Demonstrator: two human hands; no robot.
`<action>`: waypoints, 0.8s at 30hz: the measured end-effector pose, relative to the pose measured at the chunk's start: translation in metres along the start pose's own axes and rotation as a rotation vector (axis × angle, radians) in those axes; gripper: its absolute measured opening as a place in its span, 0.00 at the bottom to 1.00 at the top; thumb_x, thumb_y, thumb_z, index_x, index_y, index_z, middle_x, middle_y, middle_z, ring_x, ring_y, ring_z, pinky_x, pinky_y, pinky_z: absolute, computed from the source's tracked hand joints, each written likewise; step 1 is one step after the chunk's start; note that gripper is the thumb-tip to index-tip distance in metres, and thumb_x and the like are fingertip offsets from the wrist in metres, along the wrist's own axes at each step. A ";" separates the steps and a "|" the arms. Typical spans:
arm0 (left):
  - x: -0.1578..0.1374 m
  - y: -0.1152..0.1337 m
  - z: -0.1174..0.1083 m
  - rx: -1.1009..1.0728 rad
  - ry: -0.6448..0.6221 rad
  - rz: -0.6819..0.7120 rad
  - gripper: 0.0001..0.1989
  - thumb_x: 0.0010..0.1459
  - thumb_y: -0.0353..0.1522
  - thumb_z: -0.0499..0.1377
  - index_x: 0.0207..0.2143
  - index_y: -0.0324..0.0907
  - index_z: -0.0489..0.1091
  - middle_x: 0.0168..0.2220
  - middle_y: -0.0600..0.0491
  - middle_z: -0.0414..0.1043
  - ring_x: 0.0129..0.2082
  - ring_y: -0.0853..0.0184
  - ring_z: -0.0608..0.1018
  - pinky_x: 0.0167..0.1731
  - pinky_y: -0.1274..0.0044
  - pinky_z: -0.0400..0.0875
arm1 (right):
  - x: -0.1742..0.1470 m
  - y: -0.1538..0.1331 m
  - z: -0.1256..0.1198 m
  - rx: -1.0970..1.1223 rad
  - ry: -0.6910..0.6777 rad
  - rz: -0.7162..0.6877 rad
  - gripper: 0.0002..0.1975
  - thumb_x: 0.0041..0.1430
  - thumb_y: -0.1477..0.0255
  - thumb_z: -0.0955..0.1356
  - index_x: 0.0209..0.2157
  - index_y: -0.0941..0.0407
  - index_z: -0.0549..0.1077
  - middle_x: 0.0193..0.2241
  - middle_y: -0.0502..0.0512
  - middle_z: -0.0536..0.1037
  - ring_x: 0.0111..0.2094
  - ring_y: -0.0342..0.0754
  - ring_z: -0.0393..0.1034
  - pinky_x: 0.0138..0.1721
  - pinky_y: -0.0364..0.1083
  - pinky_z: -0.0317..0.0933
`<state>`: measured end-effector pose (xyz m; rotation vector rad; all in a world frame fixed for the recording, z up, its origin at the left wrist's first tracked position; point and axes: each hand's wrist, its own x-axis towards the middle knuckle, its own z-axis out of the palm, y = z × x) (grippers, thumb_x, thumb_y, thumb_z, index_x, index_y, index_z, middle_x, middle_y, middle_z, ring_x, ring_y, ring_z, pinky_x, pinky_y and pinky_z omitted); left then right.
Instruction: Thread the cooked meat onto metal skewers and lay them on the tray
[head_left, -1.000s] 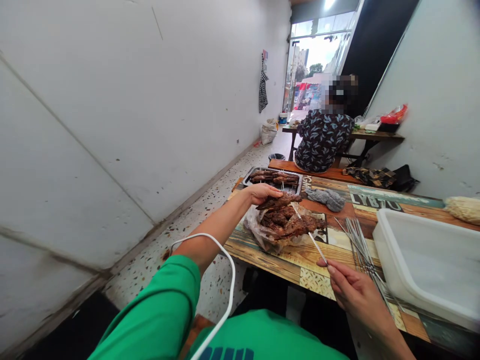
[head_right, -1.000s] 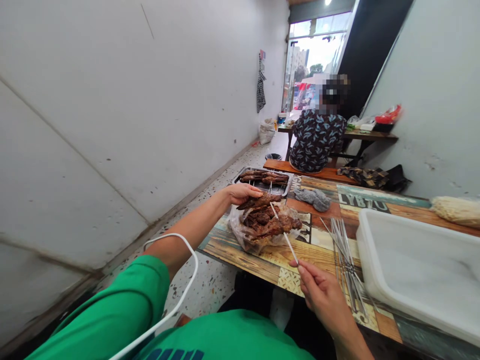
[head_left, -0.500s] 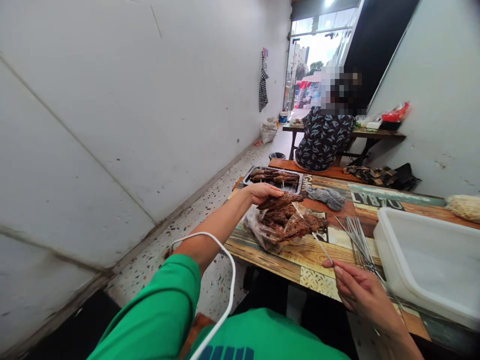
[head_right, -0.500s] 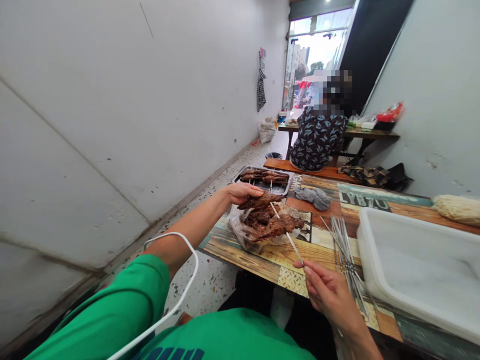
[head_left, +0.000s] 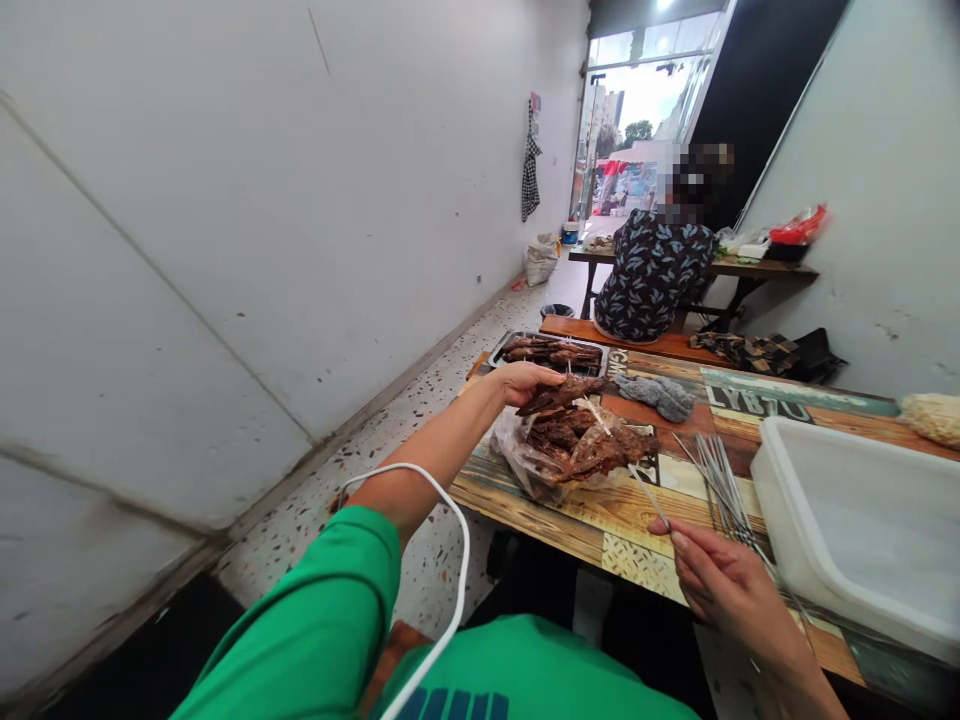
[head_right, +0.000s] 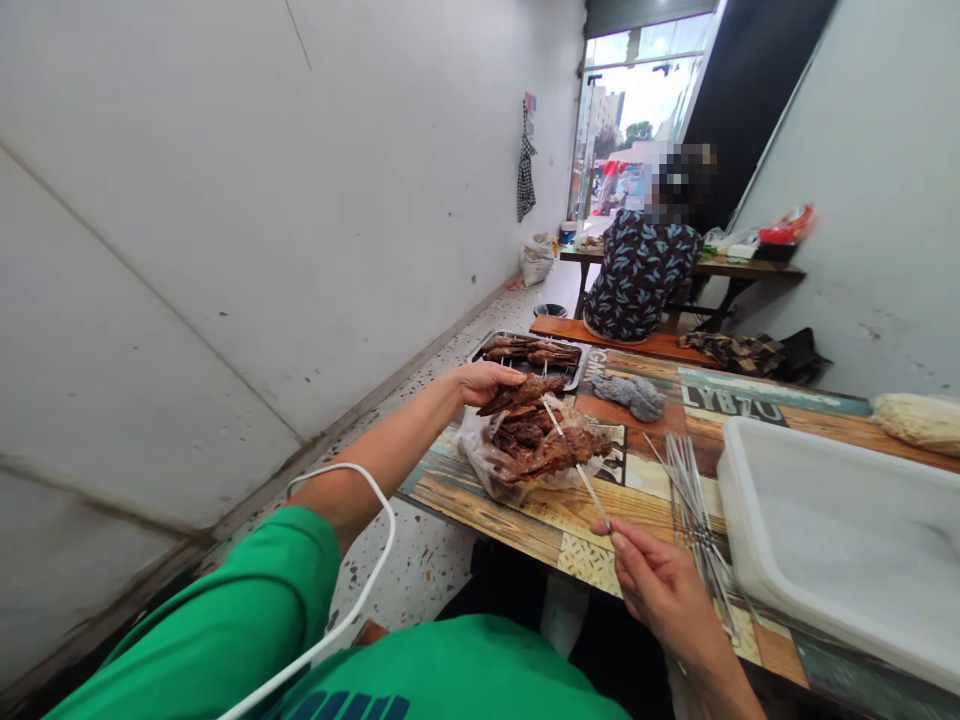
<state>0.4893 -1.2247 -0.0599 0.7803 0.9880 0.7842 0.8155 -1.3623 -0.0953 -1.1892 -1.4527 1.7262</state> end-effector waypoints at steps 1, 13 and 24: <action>0.001 0.000 0.000 -0.002 -0.004 -0.006 0.03 0.54 0.26 0.61 0.32 0.36 0.74 0.28 0.50 0.79 0.28 0.66 0.79 0.38 0.74 0.73 | 0.000 0.000 0.001 -0.013 -0.008 0.001 0.36 0.49 0.47 0.70 0.47 0.64 0.70 0.15 0.37 0.45 0.15 0.34 0.39 0.16 0.39 0.36; 0.005 -0.002 0.005 -0.059 0.020 -0.019 0.04 0.56 0.27 0.59 0.34 0.36 0.74 0.29 0.49 0.79 0.29 0.67 0.80 0.41 0.73 0.73 | 0.004 0.009 0.011 -0.135 0.042 -0.040 0.36 0.51 0.45 0.67 0.46 0.64 0.71 0.17 0.39 0.48 0.16 0.36 0.44 0.17 0.40 0.38; 0.003 -0.003 0.017 -0.112 0.043 -0.044 0.04 0.56 0.25 0.59 0.33 0.35 0.74 0.27 0.49 0.78 0.27 0.66 0.79 0.38 0.73 0.73 | 0.008 0.020 0.022 -0.143 0.111 -0.088 0.38 0.51 0.46 0.67 0.46 0.67 0.72 0.17 0.40 0.50 0.16 0.36 0.45 0.17 0.40 0.38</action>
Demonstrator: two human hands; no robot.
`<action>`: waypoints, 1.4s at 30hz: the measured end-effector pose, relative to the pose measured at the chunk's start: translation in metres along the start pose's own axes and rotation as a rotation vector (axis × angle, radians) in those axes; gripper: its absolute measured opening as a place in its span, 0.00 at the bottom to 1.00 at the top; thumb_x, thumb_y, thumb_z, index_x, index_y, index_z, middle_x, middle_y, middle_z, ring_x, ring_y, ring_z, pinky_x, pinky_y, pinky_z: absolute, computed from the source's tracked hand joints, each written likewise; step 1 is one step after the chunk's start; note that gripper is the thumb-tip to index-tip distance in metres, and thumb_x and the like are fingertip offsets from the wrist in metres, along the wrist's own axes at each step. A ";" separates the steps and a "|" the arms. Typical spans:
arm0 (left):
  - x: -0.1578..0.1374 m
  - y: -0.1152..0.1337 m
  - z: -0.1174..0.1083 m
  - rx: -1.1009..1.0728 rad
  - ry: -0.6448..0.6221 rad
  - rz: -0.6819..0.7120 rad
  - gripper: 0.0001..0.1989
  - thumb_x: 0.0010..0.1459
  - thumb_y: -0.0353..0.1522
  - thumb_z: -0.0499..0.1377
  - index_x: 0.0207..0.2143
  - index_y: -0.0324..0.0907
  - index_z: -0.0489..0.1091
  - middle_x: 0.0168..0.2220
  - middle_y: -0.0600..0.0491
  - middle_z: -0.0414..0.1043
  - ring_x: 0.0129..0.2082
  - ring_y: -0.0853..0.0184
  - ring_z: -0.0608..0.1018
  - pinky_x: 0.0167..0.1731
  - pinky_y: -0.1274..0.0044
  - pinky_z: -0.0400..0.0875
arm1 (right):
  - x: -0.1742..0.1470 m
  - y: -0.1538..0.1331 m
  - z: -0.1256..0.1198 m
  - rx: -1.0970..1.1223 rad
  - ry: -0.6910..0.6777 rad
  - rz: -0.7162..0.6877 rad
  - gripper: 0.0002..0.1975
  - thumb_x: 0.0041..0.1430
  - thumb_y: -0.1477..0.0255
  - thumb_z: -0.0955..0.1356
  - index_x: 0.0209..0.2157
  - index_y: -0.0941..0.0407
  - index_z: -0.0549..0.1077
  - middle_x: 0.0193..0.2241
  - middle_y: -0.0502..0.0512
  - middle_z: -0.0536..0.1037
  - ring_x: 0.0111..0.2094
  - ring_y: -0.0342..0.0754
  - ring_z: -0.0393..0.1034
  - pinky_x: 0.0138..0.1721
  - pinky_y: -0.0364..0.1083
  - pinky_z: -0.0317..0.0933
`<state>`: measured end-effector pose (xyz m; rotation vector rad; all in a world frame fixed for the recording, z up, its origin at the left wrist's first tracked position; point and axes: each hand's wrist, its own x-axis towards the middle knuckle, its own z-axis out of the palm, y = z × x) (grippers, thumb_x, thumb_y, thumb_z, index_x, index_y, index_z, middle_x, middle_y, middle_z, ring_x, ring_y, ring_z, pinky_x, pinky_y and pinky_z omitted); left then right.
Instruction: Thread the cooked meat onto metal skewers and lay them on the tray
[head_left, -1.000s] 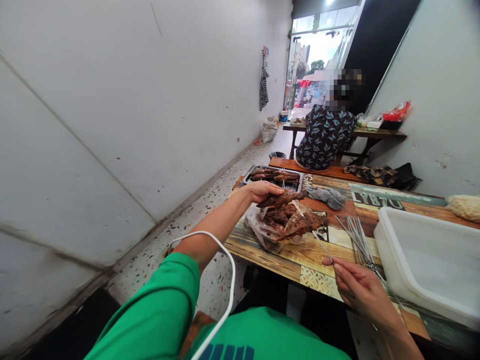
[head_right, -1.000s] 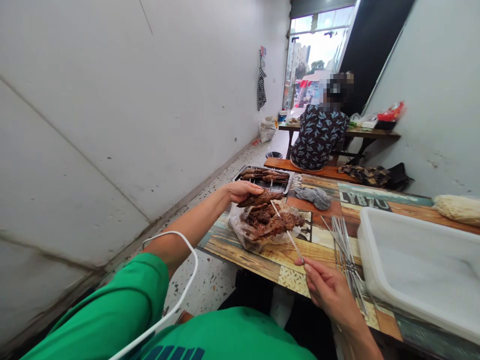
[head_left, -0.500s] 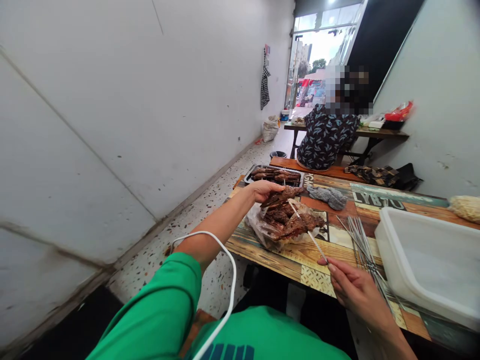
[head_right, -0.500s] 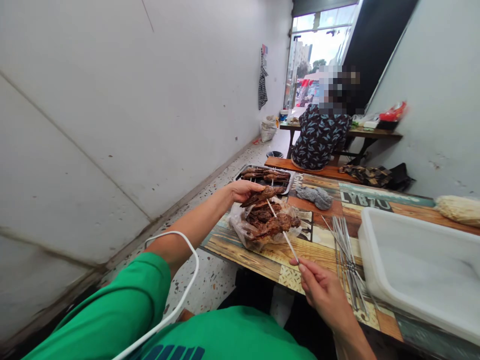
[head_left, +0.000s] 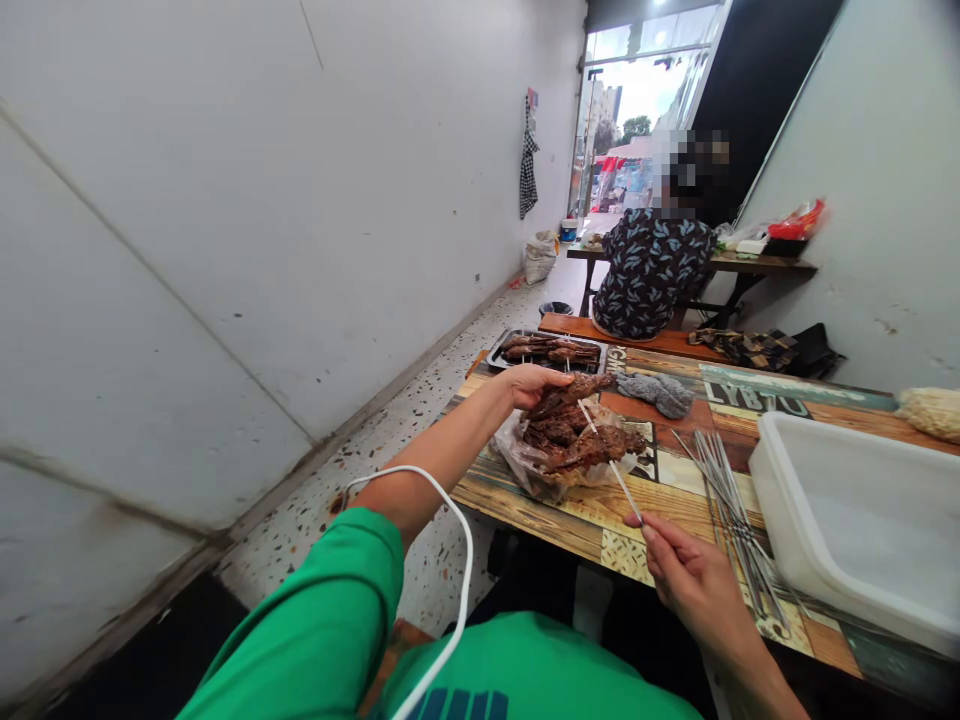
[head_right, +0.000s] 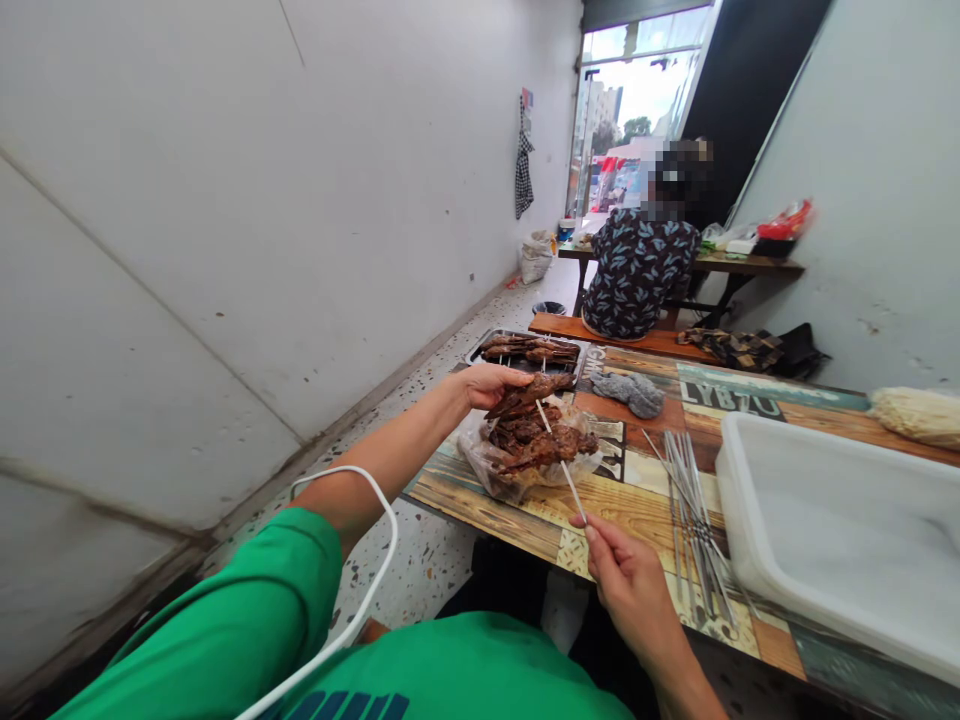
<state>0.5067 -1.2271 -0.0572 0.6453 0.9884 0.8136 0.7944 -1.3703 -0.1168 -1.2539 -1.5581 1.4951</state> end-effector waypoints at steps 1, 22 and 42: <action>0.000 0.000 0.000 -0.004 -0.007 -0.005 0.04 0.56 0.25 0.59 0.33 0.35 0.74 0.27 0.49 0.78 0.27 0.66 0.79 0.39 0.72 0.73 | 0.000 0.000 0.001 -0.009 0.003 -0.007 0.37 0.51 0.46 0.67 0.46 0.67 0.72 0.17 0.40 0.51 0.16 0.36 0.46 0.17 0.40 0.38; 0.006 -0.007 -0.001 -0.008 -0.077 -0.010 0.04 0.54 0.24 0.60 0.34 0.35 0.73 0.27 0.49 0.78 0.28 0.65 0.80 0.43 0.70 0.74 | 0.007 0.006 0.013 0.011 0.036 -0.037 0.34 0.52 0.48 0.67 0.46 0.65 0.74 0.16 0.41 0.52 0.16 0.38 0.47 0.16 0.39 0.42; 0.006 -0.013 0.001 -0.009 -0.077 -0.046 0.04 0.55 0.25 0.59 0.33 0.35 0.74 0.26 0.49 0.78 0.26 0.65 0.79 0.44 0.68 0.73 | 0.015 0.001 0.019 0.051 0.035 -0.031 0.34 0.50 0.47 0.68 0.45 0.64 0.74 0.15 0.40 0.51 0.15 0.37 0.45 0.16 0.39 0.39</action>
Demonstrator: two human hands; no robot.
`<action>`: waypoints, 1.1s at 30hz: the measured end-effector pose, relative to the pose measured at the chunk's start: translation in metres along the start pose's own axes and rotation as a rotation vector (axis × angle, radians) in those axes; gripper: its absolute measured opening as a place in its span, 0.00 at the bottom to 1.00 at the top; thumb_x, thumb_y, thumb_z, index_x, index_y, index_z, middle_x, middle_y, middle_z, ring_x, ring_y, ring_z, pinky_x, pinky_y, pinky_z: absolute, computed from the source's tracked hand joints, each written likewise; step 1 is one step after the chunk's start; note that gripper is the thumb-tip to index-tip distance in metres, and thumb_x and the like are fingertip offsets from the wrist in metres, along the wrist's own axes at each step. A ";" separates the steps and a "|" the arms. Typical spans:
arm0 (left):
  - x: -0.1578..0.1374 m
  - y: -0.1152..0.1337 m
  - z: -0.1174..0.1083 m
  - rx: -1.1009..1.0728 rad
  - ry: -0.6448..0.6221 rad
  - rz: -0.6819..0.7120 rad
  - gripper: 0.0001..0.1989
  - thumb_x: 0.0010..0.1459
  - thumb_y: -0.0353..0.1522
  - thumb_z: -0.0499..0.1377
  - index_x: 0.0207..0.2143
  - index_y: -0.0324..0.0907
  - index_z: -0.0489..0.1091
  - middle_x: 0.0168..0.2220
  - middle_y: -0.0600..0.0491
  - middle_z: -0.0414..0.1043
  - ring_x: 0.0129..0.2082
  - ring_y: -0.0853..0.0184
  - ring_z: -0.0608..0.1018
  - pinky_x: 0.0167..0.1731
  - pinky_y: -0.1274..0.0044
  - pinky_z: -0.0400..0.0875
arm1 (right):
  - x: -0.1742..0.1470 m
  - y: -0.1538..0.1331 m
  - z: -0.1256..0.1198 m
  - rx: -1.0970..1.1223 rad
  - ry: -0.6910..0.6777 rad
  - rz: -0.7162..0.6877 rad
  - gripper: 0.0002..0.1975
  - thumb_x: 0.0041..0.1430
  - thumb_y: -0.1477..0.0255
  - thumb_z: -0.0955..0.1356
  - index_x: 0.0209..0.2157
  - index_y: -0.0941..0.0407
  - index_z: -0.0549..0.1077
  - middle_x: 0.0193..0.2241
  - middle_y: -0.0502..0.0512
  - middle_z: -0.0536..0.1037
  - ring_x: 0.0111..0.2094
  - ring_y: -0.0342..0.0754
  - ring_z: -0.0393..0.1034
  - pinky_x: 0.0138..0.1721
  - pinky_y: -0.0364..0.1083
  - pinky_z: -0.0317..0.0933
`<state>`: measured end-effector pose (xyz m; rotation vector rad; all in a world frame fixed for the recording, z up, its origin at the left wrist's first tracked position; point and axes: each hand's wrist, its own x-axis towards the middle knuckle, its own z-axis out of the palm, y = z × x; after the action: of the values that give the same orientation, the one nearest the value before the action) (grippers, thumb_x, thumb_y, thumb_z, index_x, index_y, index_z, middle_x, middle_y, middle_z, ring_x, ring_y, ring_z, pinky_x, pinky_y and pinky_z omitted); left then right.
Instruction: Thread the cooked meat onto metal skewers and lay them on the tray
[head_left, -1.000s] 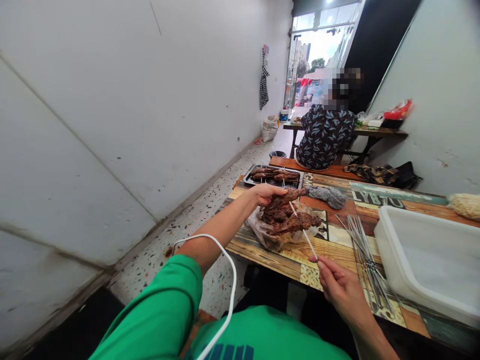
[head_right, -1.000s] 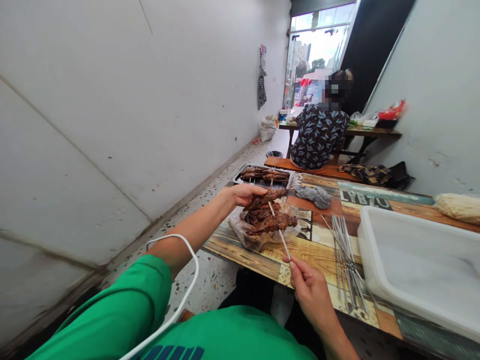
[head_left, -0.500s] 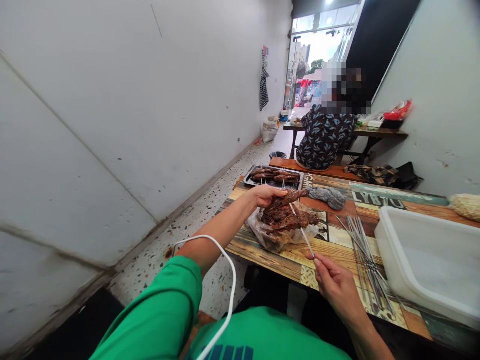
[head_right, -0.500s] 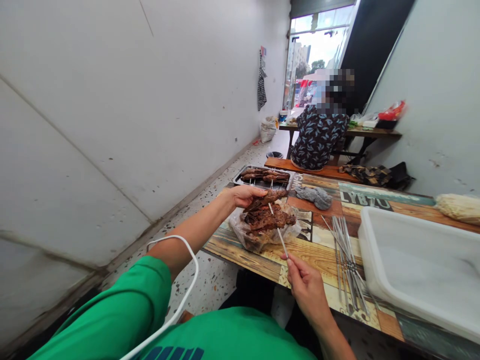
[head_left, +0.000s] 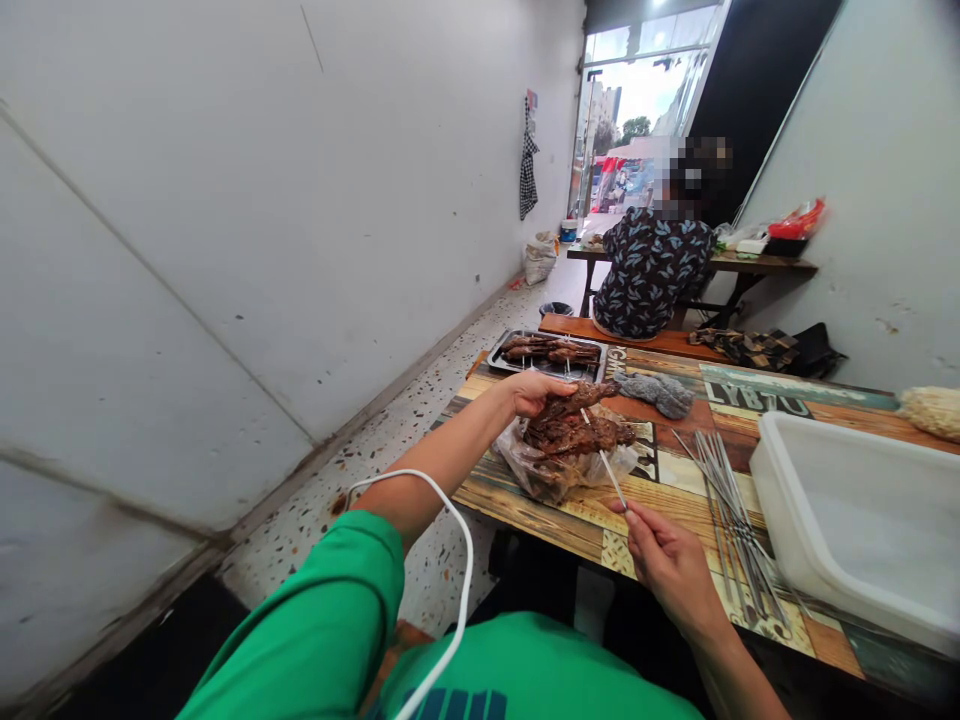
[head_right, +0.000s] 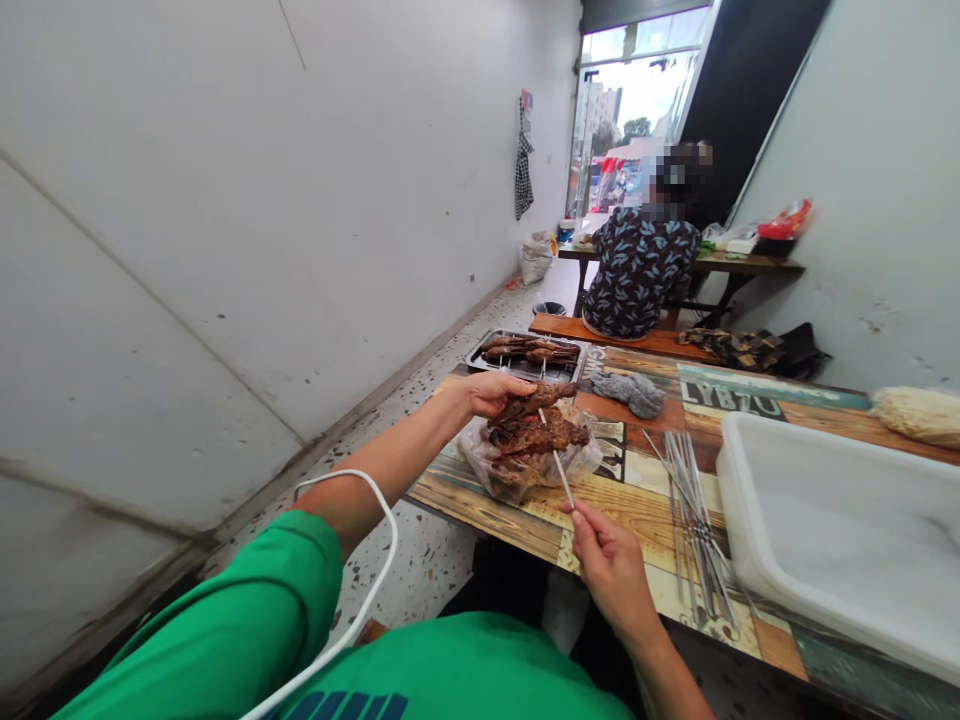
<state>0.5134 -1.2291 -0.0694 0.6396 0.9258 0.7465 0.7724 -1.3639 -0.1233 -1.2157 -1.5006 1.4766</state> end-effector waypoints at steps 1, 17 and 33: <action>0.000 0.000 0.000 -0.003 -0.008 0.001 0.04 0.54 0.25 0.60 0.33 0.35 0.74 0.26 0.49 0.78 0.26 0.65 0.79 0.44 0.69 0.73 | 0.000 0.000 0.000 0.002 -0.005 -0.003 0.34 0.50 0.47 0.68 0.45 0.63 0.74 0.15 0.40 0.50 0.15 0.37 0.45 0.16 0.39 0.39; 0.015 -0.010 -0.005 0.027 0.000 -0.022 0.05 0.48 0.25 0.66 0.31 0.36 0.75 0.27 0.50 0.79 0.28 0.66 0.79 0.43 0.71 0.73 | 0.009 -0.003 0.004 0.037 -0.013 0.007 0.35 0.48 0.46 0.68 0.45 0.63 0.75 0.15 0.39 0.49 0.14 0.36 0.44 0.15 0.39 0.40; 0.014 -0.005 0.004 0.003 0.160 0.039 0.14 0.50 0.39 0.67 0.26 0.37 0.72 0.21 0.54 0.73 0.21 0.71 0.74 0.32 0.78 0.70 | 0.032 0.002 -0.006 -0.062 0.015 -0.086 0.32 0.52 0.48 0.67 0.43 0.63 0.75 0.16 0.41 0.53 0.14 0.38 0.47 0.15 0.40 0.43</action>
<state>0.5236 -1.2218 -0.0784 0.6088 1.0633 0.8404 0.7684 -1.3320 -0.1283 -1.1807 -1.5796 1.3709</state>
